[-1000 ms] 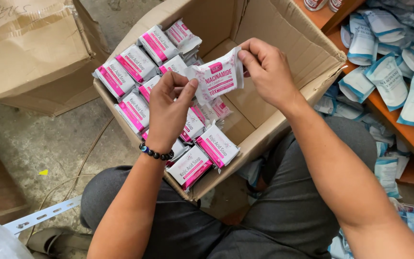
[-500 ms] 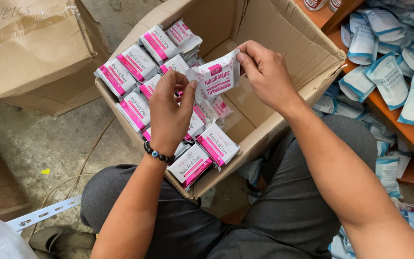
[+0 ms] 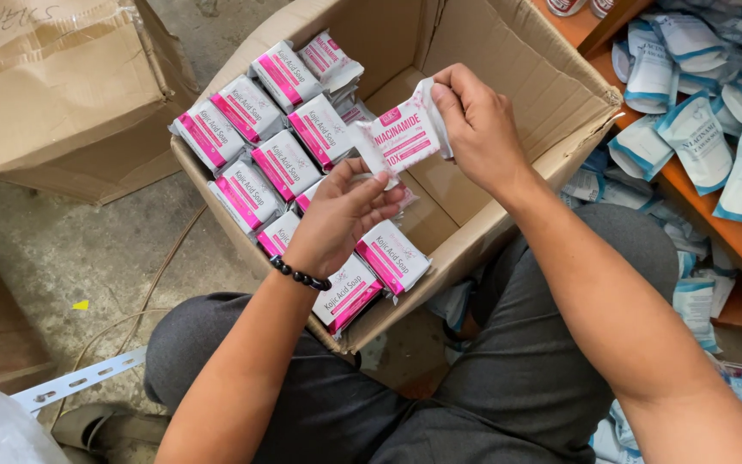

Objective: Sorting and packing various soap and sachet products into a cardboard box.

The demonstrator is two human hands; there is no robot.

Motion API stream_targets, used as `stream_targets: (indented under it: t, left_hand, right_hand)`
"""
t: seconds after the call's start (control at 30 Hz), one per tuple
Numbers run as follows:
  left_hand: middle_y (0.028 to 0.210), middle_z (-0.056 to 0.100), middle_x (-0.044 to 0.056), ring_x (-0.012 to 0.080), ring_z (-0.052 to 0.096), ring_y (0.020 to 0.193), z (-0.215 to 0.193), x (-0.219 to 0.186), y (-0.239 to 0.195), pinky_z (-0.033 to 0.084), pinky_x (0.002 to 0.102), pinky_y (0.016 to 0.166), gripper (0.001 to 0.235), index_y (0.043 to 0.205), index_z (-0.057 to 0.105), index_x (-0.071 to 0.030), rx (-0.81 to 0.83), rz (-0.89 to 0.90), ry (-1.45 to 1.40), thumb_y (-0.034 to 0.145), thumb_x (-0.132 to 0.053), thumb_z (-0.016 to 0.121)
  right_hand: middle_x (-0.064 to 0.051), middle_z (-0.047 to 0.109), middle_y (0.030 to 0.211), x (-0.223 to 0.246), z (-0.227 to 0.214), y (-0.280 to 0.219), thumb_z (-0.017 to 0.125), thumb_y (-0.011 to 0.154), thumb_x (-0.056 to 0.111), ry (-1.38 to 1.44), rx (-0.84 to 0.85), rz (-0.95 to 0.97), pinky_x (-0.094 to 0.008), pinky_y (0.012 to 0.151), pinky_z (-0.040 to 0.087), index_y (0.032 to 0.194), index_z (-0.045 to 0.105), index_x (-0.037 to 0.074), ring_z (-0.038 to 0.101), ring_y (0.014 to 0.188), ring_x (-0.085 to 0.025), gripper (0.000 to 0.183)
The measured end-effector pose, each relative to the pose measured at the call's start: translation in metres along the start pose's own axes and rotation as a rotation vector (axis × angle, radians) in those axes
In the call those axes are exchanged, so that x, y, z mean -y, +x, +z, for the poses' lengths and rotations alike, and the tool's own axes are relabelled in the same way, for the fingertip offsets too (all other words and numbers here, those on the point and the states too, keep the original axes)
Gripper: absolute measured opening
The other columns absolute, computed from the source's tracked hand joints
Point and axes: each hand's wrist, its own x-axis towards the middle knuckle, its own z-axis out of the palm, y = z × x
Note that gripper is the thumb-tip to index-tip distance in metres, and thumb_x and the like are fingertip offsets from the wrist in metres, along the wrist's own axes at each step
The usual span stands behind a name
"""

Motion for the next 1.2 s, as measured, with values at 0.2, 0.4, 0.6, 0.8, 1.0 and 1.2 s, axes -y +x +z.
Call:
stream_targets:
  t: [0.2, 0.4, 0.6, 0.8, 1.0, 1.2]
  left_hand:
    - [0.101, 0.070, 0.008, 0.0151, 0.069, 0.088, 0.000, 0.003, 0.001, 0.059, 0.032, 0.081, 0.031, 0.125, 0.054, -0.008, -0.024, -0.057, 0.013, 0.098, -0.016, 0.066]
    - [0.100, 0.065, 0.005, 0.0147, 0.067, 0.087, -0.013, 0.001, 0.004, 0.059, 0.034, 0.081, 0.027, 0.120, 0.055, -0.009, -0.087, -0.018, -0.056, 0.098, -0.019, 0.065]
    - [0.106, 0.064, 0.004, 0.0164, 0.068, 0.093, -0.003, -0.006, -0.002, 0.058, 0.037, 0.083, 0.027, 0.116, 0.056, -0.012, -0.202, -0.023, -0.087, 0.099, -0.031, 0.062]
    - [0.116, 0.065, 0.001, 0.0151, 0.065, 0.102, -0.006, -0.001, 0.000, 0.056, 0.038, 0.088, 0.027, 0.122, 0.057, -0.013, -0.133, 0.109, -0.013, 0.101, -0.029, 0.062]
    - [0.112, 0.066, 0.003, 0.0166, 0.067, 0.102, -0.005, -0.012, -0.005, 0.055, 0.038, 0.088, 0.029, 0.127, 0.056, -0.014, -0.097, 0.077, -0.028, 0.102, -0.029, 0.056]
    - [0.104, 0.067, 0.005, 0.0184, 0.068, 0.097, -0.003, -0.013, -0.008, 0.056, 0.038, 0.085, 0.035, 0.122, 0.055, -0.012, -0.111, 0.011, -0.029, 0.100, -0.039, 0.058]
  right_hand:
    - [0.001, 0.064, 0.077, -0.002, 0.007, 0.000, 0.062, 0.106, 0.026, 0.330, 0.138, 0.325, -0.025, 0.048, 0.043, 0.110, 0.067, 0.004, 0.053, 0.059, -0.006, 0.023]
    - [0.000, 0.069, 0.097, -0.025, 0.011, 0.001, 0.063, 0.102, 0.017, 0.655, 0.327, 0.466, -0.022, 0.064, 0.055, 0.129, 0.066, 0.003, 0.062, 0.073, -0.005, 0.030]
    - [-0.005, 0.070, 0.103, -0.026, 0.012, 0.000, 0.065, 0.100, 0.008, 0.869, 0.350, 0.467, -0.026, 0.076, 0.059, 0.127, 0.065, -0.001, 0.067, 0.083, -0.010, 0.028]
    - [-0.002, 0.069, 0.094, -0.017, 0.011, 0.001, 0.066, 0.100, 0.012, 0.817, 0.327, 0.557, -0.024, 0.063, 0.056, 0.118, 0.066, 0.002, 0.064, 0.071, -0.008, 0.021]
    - [0.003, 0.049, 0.065, -0.003, 0.015, 0.000, 0.049, 0.102, 0.053, 0.592, 0.473, 0.746, -0.023, 0.040, 0.036, 0.082, 0.051, 0.014, 0.047, 0.047, -0.007, 0.044]
    - [0.004, 0.041, 0.063, -0.010, 0.019, -0.005, 0.057, 0.103, 0.049, 0.769, 0.412, 0.642, -0.024, 0.042, 0.031, 0.082, 0.048, 0.014, 0.038, 0.049, -0.007, 0.042]
